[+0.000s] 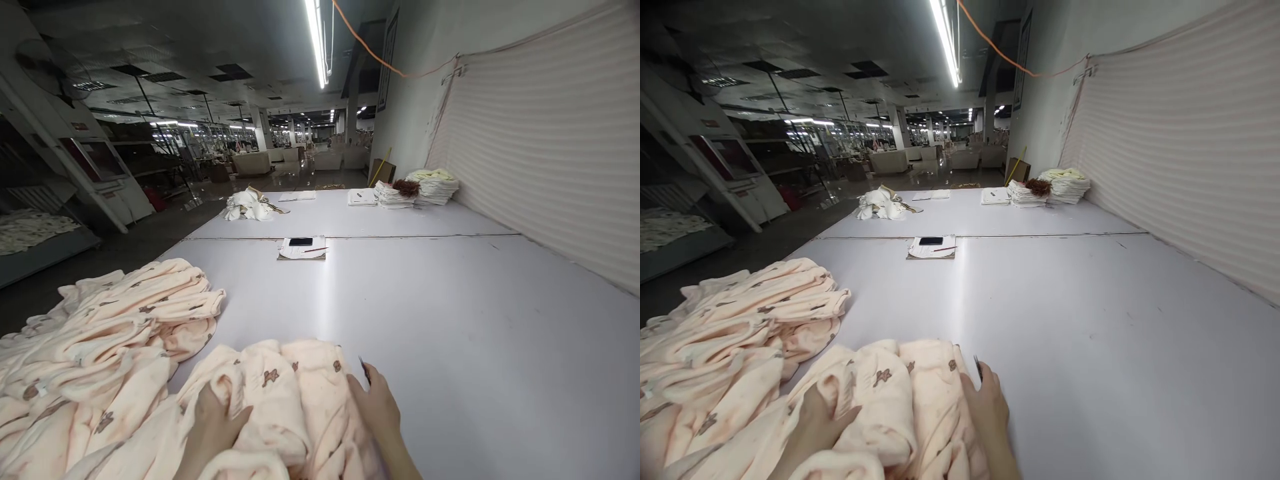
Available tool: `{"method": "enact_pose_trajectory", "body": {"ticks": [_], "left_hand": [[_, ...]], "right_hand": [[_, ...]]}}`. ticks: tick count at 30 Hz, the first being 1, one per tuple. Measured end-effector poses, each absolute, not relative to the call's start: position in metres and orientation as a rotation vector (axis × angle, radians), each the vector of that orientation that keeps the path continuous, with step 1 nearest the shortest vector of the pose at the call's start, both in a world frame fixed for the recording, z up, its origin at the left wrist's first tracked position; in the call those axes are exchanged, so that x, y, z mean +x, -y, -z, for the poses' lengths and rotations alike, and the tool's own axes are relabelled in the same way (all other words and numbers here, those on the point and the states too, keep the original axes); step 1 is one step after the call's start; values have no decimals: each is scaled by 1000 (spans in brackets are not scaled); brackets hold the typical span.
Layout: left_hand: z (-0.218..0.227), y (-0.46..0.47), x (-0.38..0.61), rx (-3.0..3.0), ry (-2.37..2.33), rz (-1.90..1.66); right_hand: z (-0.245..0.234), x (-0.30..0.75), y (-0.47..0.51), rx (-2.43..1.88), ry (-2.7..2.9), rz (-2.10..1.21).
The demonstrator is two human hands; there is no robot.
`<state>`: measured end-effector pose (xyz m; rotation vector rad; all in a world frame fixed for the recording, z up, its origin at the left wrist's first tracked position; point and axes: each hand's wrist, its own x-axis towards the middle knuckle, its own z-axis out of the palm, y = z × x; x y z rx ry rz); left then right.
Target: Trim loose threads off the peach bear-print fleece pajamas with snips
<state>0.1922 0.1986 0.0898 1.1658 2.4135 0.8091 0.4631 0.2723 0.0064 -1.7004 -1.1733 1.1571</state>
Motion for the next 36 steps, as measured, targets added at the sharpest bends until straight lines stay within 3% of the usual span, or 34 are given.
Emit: {"method": "enact_pose_trajectory", "body": {"ticks": [3,5,10,21,30,36], "left_hand": [[-94,-209,217,1620,-2147,-1127],[-97,-223,248,1834,-1744,-1130],[-90,-261,294,1457,-1652,-681],[-40,-253,283,1231,-1530,-686],[-87,-239,256,801,-1250,-621],[-97,-220,242,480,-1032,-818]], "right_hand": [[3,465,-287,-1573,1106,-1345],[3,456,-278,-1433,1070,-1433],[-2,429,-248,-1249,1035,-1474],[9,415,-247,-1388,1138,-1325],[-30,442,-253,-1515,1297,-899],[-53,426,-251,-1370,1573,-807]]}}
